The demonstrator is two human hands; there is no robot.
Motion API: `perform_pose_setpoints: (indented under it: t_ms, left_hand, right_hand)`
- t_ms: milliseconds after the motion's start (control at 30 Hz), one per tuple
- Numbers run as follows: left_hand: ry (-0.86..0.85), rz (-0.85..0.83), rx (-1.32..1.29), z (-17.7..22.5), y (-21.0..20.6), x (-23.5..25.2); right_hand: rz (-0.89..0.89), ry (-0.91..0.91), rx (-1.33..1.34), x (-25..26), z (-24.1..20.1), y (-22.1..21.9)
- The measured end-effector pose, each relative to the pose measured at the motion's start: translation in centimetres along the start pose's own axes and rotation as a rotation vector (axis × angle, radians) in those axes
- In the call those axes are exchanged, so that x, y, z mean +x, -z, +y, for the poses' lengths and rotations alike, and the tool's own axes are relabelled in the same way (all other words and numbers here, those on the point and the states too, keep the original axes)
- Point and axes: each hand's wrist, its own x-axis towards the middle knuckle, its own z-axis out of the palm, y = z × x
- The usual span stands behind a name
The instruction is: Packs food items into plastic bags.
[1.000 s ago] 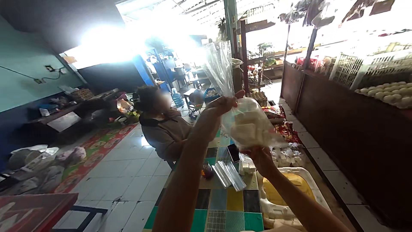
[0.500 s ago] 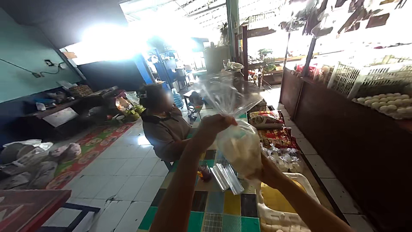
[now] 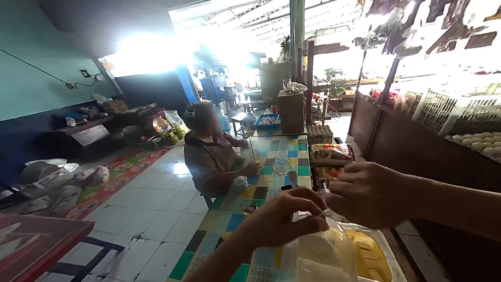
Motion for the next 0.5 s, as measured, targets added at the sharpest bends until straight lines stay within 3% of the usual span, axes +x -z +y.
perform_pose_setpoints:
  t_ms: [133,267,367,467,500]
  left_hand:
    - [-0.037,0.13,0.467,1.4,-1.4,-1.1]
    - [-0.25,0.094,0.582,2.0,-0.9,-0.2]
    - [-0.344,0.142,0.408,3.7,-0.6,2.9]
    - [-0.213,0.191,0.263,4.6,-1.3,7.4]
    - [-0.124,0.202,0.238,4.0,-1.7,8.6]
  right_hand:
    - [-0.157,-0.146,0.215,-1.6,-2.6,1.5]
    - [-0.059,-0.205,0.173,-3.3,-3.3,3.8]
    - [0.263,-0.349,0.037,-6.2,-1.9,3.9]
    - [0.782,-0.582,-0.048,-5.7,-0.2,-1.7]
    - [1.075,-0.666,0.0,-3.1,0.5,-3.8]
